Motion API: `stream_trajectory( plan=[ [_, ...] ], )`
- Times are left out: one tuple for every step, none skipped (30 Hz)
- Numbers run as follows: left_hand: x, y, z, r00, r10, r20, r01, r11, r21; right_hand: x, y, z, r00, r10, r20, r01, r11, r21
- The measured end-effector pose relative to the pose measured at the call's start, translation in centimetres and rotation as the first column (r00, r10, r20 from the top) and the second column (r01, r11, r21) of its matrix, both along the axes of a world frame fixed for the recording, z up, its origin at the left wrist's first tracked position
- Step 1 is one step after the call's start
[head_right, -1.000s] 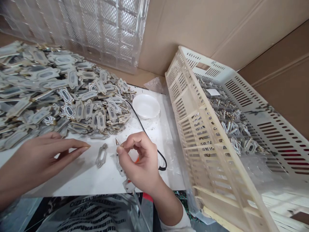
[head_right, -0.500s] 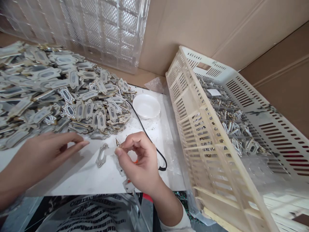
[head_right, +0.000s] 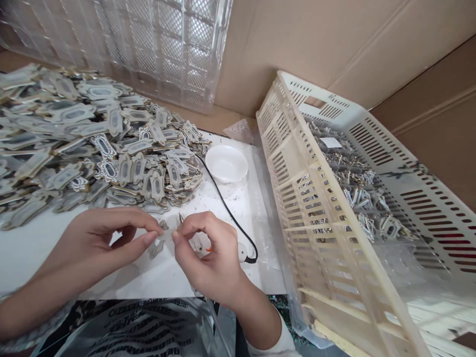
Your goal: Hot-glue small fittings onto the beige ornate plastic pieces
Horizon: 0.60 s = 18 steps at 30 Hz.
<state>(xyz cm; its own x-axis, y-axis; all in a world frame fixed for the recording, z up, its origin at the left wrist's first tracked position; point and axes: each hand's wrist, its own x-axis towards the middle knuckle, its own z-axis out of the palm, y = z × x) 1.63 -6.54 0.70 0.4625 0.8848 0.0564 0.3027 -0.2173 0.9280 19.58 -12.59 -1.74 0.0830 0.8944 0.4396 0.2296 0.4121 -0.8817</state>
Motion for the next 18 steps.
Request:
stream_trajectory(
  plan=[
    [0.1, 0.0, 0.0, 1.0, 0.006, 0.007, -0.006, 1.0, 0.013, 0.0, 0.0, 0.0, 1.0, 0.001, 0.015, -0.001, 1.0, 0.007],
    [0.2, 0.0, 0.0, 1.0, 0.014, 0.013, -0.015, 1.0, 0.023, 0.0, 0.0, 0.0, 1.0, 0.002, 0.03, -0.003, 1.0, 0.018],
    [0.3, 0.0, 0.0, 1.0, 0.023, 0.016, -0.024, 0.999, 0.029, 0.0, 0.0, -0.1, 0.999, 0.003, 0.046, -0.005, 0.999, 0.033],
    [0.3, -0.1, 0.1, 0.999, 0.035, 0.012, -0.036, 0.999, 0.027, 0.0, 0.0, -0.1, 0.998, 0.004, 0.059, -0.007, 0.999, 0.052],
    [0.4, -0.1, 0.2, 0.999, 0.05, 0.009, -0.05, 0.998, 0.022, 0.0, 0.0, -0.1, 0.998, 0.004, 0.068, -0.009, 0.997, 0.073],
    [0.5, -0.2, 0.3, 0.998, 0.064, 0.009, -0.064, 0.998, 0.014, 0.0, 0.0, -0.2, 0.997, 0.002, 0.071, -0.009, 0.996, 0.094],
    [0.6, -0.2, 0.4, 0.997, 0.076, 0.011, -0.076, 0.997, 0.006, 0.0, 0.0, -0.2, 0.998, -0.001, 0.07, -0.007, 0.994, 0.11],
    [0.6, -0.3, 0.5, 0.996, 0.085, 0.014, -0.085, 0.996, -0.005, -0.1, 0.0, -0.2, 0.998, -0.006, 0.067, -0.002, 0.993, 0.12],
    [0.7, -0.3, 0.5, 0.996, 0.091, 0.021, -0.09, 0.996, -0.017, -0.1, 0.0, -0.2, 0.998, -0.013, 0.062, 0.005, 0.992, 0.124],
    [0.7, -0.4, 0.6, 0.995, 0.095, 0.028, -0.094, 0.995, -0.031, -0.2, 0.0, -0.2, 0.998, -0.021, 0.055, 0.014, 0.992, 0.127],
    [0.8, -0.5, 0.6, 0.995, 0.098, 0.036, -0.096, 0.994, -0.046, -0.3, 0.0, -0.2, 0.998, -0.029, 0.049, 0.023, 0.991, 0.132],
    [0.8, -0.6, 0.5, 0.994, 0.102, 0.042, -0.099, 0.993, -0.062, -0.3, 0.0, -0.2, 0.998, -0.038, 0.042, 0.032, 0.99, 0.14],
    [0.8, -0.7, 0.4, 0.993, 0.111, 0.048, -0.107, 0.991, -0.076, -0.4, 0.0, -0.2, 0.998, -0.046, 0.036, 0.041, 0.988, 0.146],
    [0.8, -0.7, 0.2, 0.991, 0.121, 0.048, -0.116, 0.989, -0.088, -0.4, 0.0, -0.1, 0.998, -0.052, 0.031, 0.046, 0.987, 0.151],
    [0.8, -0.8, 0.0, 0.99, 0.131, 0.05, -0.126, 0.987, -0.097, -0.5, -0.1, -0.1, 0.998, -0.054, 0.025, 0.05, 0.987, 0.153],
    [0.7, -0.9, -0.1, 0.989, 0.139, 0.051, -0.133, 0.986, -0.105, -0.5, -0.1, -0.1, 0.998, -0.055, 0.021, 0.051, 0.987, 0.152],
    [0.7, -1.0, -0.3, 0.988, 0.143, 0.053, -0.136, 0.984, -0.112, -0.5, -0.1, -0.1, 0.998, -0.053, 0.017, 0.05, 0.987, 0.152],
    [0.7, -1.0, -0.5, 0.988, 0.143, 0.054, -0.136, 0.984, -0.119, -0.5, -0.1, -0.1, 0.999, -0.053, 0.012, 0.05, 0.987, 0.152]
  ],
)
